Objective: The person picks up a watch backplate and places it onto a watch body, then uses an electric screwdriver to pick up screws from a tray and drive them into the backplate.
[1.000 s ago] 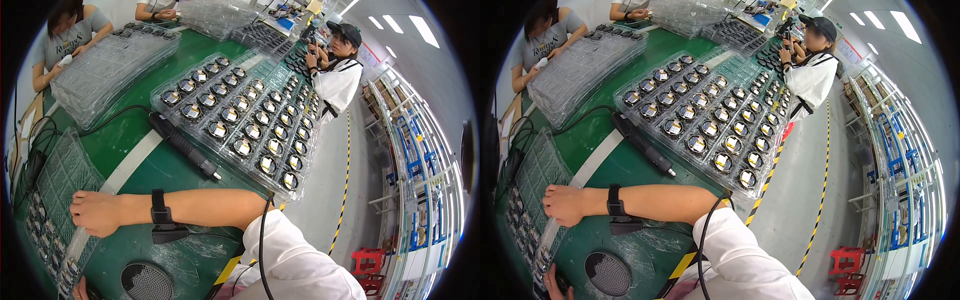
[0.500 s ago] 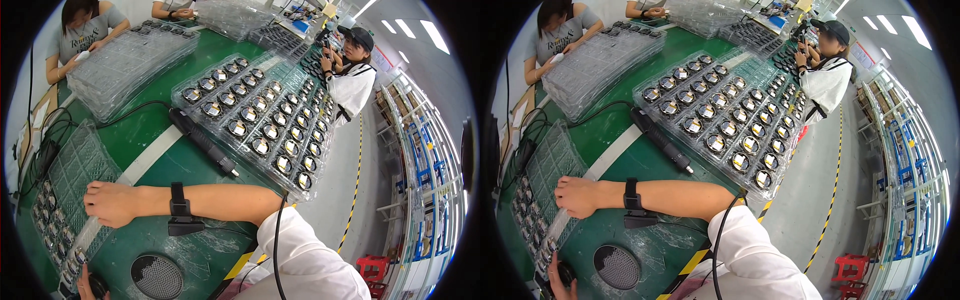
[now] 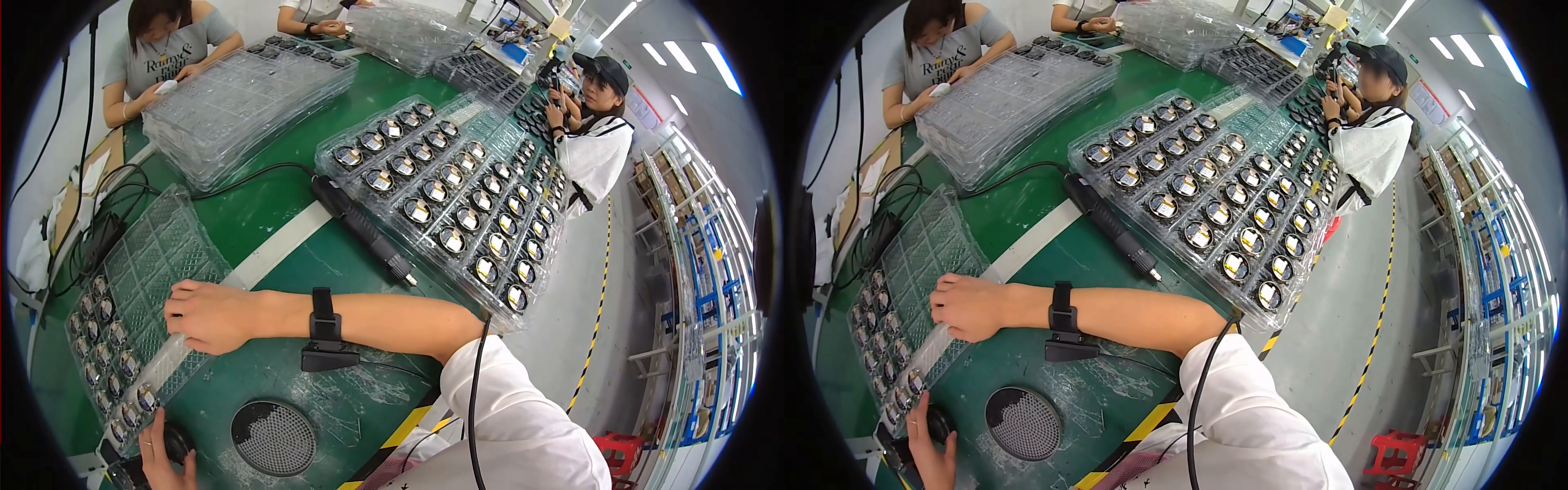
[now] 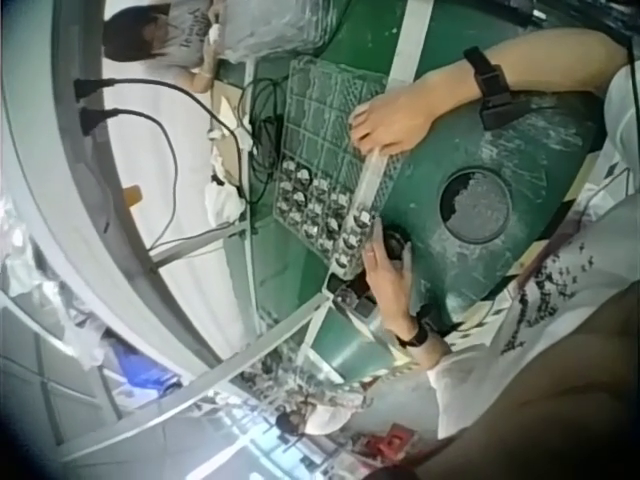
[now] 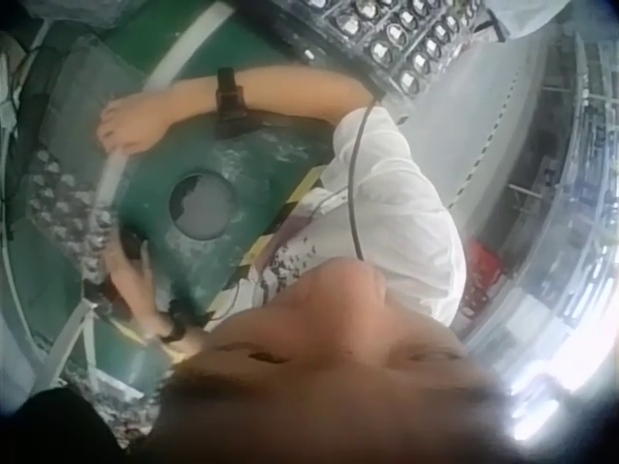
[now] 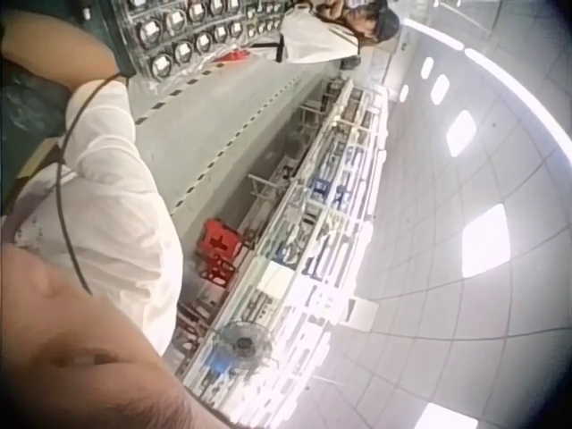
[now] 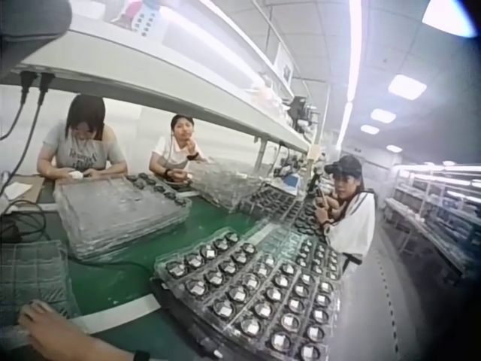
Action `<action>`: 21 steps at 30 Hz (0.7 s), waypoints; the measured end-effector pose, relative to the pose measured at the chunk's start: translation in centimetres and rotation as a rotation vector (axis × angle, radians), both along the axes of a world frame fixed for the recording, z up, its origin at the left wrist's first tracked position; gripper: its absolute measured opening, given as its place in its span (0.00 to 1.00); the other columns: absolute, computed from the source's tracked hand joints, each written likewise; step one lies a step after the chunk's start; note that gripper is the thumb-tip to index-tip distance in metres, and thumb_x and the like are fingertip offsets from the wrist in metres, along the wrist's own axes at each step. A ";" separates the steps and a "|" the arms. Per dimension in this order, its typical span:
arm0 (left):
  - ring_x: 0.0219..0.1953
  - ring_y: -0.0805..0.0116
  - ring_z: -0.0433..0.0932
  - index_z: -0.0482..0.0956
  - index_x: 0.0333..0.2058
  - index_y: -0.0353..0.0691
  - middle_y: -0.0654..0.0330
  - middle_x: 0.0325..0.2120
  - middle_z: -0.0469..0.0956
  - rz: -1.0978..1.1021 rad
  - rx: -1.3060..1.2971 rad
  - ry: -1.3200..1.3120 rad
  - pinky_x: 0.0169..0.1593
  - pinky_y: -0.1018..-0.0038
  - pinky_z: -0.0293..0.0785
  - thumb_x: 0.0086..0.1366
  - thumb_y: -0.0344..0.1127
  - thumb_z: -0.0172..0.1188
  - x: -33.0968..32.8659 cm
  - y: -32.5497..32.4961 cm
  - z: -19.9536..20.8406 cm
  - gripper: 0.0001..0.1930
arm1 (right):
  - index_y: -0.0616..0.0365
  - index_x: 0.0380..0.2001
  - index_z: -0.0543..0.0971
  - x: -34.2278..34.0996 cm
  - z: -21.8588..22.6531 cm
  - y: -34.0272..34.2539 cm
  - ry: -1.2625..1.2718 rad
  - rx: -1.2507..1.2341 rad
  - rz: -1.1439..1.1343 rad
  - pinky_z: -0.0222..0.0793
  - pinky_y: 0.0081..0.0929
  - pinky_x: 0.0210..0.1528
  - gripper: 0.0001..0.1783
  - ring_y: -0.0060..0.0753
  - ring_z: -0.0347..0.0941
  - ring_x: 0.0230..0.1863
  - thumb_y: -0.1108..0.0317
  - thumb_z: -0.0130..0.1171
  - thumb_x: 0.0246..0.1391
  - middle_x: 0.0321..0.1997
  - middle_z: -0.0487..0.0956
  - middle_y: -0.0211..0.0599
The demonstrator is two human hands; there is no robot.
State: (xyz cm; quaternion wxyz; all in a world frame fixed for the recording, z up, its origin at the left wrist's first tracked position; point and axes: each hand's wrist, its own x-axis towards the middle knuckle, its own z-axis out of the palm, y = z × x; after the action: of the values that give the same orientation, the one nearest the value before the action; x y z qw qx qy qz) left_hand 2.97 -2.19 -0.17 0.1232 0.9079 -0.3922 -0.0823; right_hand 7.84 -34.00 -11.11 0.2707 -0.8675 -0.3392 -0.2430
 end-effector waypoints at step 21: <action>0.54 0.50 0.75 0.70 0.61 0.34 0.47 0.53 0.76 0.033 -0.244 0.166 0.62 0.60 0.70 0.57 0.28 0.73 1.7 1.7 -1.7 0.33 | 0.58 0.40 0.80 0.2 -0.2 -0.1 0.046 0.022 0.001 0.61 0.43 0.64 0.15 0.47 0.70 0.52 0.65 0.66 0.48 0.43 0.76 0.40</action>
State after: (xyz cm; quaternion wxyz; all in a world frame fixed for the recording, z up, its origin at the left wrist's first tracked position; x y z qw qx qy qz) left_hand 4.66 -0.49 -1.85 0.2659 0.8826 -0.3728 -0.1065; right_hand 8.05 -34.13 -11.28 0.2882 -0.8697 -0.3306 -0.2266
